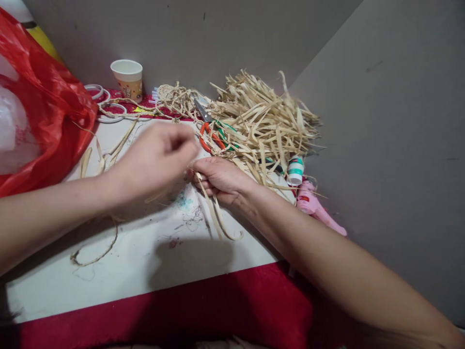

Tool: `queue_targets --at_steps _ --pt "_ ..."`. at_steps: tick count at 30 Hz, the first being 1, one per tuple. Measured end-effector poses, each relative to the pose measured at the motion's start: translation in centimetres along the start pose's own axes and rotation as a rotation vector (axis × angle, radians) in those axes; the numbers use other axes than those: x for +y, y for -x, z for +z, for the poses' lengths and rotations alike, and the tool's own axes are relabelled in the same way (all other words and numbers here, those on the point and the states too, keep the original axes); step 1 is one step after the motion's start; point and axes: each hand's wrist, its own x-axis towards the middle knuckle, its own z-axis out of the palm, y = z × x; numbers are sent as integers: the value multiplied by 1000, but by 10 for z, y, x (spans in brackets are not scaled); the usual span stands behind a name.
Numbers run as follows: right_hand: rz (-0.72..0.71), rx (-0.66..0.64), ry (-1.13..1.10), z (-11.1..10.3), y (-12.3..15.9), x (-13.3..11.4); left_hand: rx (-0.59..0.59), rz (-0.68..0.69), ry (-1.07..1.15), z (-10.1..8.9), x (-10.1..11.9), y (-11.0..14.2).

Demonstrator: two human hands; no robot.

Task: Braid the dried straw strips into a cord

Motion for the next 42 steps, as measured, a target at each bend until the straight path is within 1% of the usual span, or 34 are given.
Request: queue_targets --at_steps 1,2,3,4,5,6,7,8,9,11,14,16,19,23,25,27,29,31,36,39,42 --pt "5 -3 -24 -1 0 0 96 -89 133 -3 -5 -10" --pt "9 1 -56 -1 0 0 168 -196 274 -4 -11 -19" --pt "7 3 -86 -2 0 0 171 -327 414 -4 -18 -26" --pt "5 -8 -99 -3 0 0 65 -465 515 -3 -24 -31" --pt "-2 -20 -108 -4 0 0 -40 -574 594 -1 -30 -34" --pt "-14 -32 -113 -4 0 1 -162 -647 656 2 -34 -34" --pt "-27 -44 -115 -5 0 1 -275 -692 694 4 -37 -34" --pt "-37 -56 -114 -6 0 1 -359 -707 719 5 -38 -32" --pt "-44 -62 -111 -6 0 2 -418 -706 729 7 -38 -31" --pt "-43 -58 -98 -7 0 3 -453 -690 698 7 -37 -28" --pt "-50 -65 -52 -8 -1 3 -394 -620 554 4 -36 -27" --pt "-88 -81 8 -9 -2 3 -358 -561 435 2 -38 -28" --pt "-165 -60 158 -12 -5 2 -358 -536 327 0 -39 -30" --pt "-274 -5 419 -15 -6 0 -416 -591 361 0 -41 -33" --pt "-327 15 521 -15 -5 -2 -451 -588 405 1 -44 -34" --pt "-363 43 604 -14 -4 -2 -462 -571 433 3 -47 -34" --pt "-371 64 671 -14 -3 -3 -446 -562 434 5 -50 -33" --pt "-355 55 701 -15 -3 -3 -420 -554 417 6 -51 -33" --pt "-294 -78 699 -23 -4 -5 -371 -520 339 9 -50 -31" --pt "-282 -49 762 -26 -5 -7 -360 -496 281 10 -49 -30" --pt "-299 -14 832 -26 -4 -9 -347 -469 234 11 -49 -29"
